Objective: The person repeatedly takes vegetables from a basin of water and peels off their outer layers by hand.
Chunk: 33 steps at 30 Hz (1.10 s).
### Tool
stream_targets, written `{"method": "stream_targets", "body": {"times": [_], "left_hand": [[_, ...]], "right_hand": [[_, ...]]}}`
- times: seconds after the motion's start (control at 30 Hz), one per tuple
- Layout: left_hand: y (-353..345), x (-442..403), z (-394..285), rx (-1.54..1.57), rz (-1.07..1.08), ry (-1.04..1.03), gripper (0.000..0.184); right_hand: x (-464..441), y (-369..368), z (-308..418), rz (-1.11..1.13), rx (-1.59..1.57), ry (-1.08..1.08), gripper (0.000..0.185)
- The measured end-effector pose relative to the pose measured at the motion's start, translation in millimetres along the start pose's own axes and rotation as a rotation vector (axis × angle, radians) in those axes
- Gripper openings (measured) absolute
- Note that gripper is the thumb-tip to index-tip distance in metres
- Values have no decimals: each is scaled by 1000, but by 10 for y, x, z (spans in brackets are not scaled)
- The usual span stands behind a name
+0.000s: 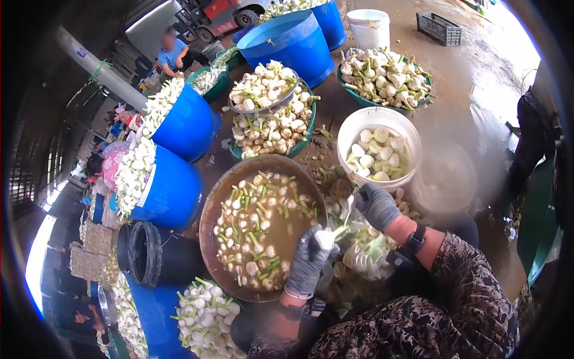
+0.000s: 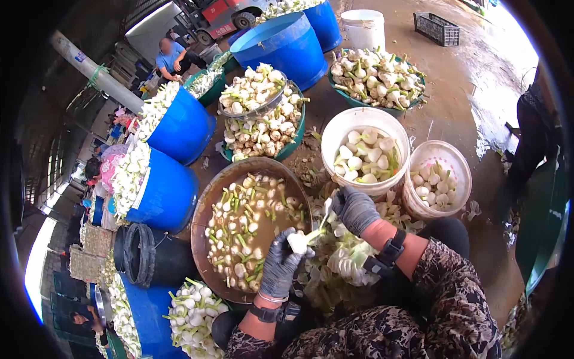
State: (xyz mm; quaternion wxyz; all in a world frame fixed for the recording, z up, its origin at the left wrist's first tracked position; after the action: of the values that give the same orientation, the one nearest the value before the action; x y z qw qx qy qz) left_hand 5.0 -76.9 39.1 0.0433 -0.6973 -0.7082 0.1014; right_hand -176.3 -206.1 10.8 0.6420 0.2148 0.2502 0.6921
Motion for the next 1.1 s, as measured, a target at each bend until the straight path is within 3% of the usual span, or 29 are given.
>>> {"method": "stream_targets", "body": {"times": [0.07,0.17,0.2,0.23,0.33,0.47,0.57,0.67,0.77,0.8,0.87,0.97,1.0,1.07,1.1], "left_hand": [[146,2,66,-41,-59,26,45],[163,15,180,-22,-47,21,47],[72,-52,86,-231,51,-36,47],[82,-26,128,-164,29,-7,47],[110,63,253,28,-7,43,50],[178,63,259,-66,-28,75,50],[156,76,242,-222,41,56,48],[74,28,64,-312,95,-93,49],[46,-42,109,-204,56,-95,47],[43,-22,193,-176,41,25,41],[128,-39,281,-417,11,86,31],[66,-16,252,-424,58,51,37],[46,-21,206,-422,80,-42,37],[-3,-54,150,-419,109,-138,37],[24,-84,154,-359,58,-87,38]], "right_hand": [[112,153,252,46,-300,107,32],[472,107,735,236,-253,365,49],[566,-9,781,324,-193,384,52],[647,-145,755,468,-167,297,46],[672,-274,644,530,-157,126,31],[645,-229,665,466,-224,138,26],[672,-210,675,449,-86,150,26],[683,-152,713,347,-120,175,27],[703,-68,844,91,48,429,24],[773,-49,916,9,84,566,24],[765,-76,890,9,81,523,24],[624,-300,539,280,-114,128,25],[594,-339,475,283,-112,120,25],[548,-513,265,411,-453,-47,25],[547,-435,342,291,-452,66,23]]}}
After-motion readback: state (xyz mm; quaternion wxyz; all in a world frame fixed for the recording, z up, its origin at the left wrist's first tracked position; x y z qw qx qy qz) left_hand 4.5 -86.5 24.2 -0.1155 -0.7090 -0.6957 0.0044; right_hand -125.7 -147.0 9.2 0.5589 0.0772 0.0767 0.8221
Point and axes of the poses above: each hand's wrist, its own x-axis away from the middle knuckle, its own y-axis out of the back of the hand, z = x × y, the point moved 9 cm from there along -x, towards the middle knuckle, and after that the axes turned 8 degrees about -y, right-handed, at the moved point
